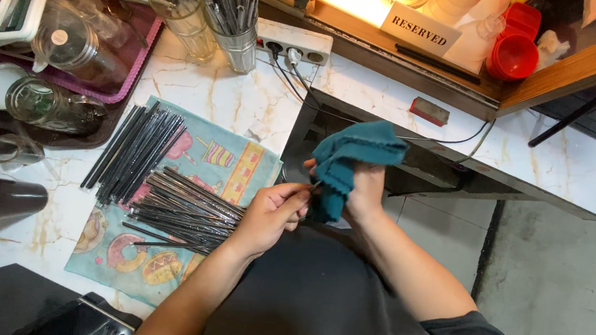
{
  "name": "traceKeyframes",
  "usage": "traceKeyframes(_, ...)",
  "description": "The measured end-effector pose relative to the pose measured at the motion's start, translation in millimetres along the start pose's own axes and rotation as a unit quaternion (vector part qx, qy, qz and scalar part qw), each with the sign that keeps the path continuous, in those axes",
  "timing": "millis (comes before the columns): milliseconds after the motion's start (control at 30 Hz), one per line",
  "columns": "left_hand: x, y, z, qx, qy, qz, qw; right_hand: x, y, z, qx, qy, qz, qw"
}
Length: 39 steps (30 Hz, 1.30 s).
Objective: Cleaning individual metal straws using a green microfiber cloth at a coffee shop counter.
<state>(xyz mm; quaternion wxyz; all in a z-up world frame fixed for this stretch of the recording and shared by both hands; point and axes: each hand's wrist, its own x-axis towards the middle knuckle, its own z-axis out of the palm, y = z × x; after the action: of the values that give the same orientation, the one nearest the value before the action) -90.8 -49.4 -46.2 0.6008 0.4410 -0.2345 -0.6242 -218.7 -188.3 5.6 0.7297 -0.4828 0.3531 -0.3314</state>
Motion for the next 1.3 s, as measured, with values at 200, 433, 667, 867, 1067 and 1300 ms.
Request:
traceKeyframes(200,-13,25,-10,-0.027,0.001,-0.024,0.999,53,-23,-71,0.144,0.001,-0.142,0.979)
traceKeyframes(433,-9,30,-14,0.01,0.065,0.07,0.995,26,-14,-43,0.155,-0.08,-0.005,0.985)
traceKeyframes(667,-9,27,4,0.313,0.074,0.105,0.941,8,133,-64,0.042,-0.093,0.022,0.995)
traceKeyframes(867,-17,64,-10,0.31,0.094,0.058,0.944,19,101,-70,0.015,-0.109,0.008,0.994)
traceKeyframes(1067,-8,61,-5,0.172,0.155,0.142,0.962,8,64,-34,-0.128,-0.317,0.017,0.94)
traceKeyframes(1300,0,42,-15,0.057,0.171,0.142,0.973,13,20,-4,-0.093,-0.418,0.07,0.901)
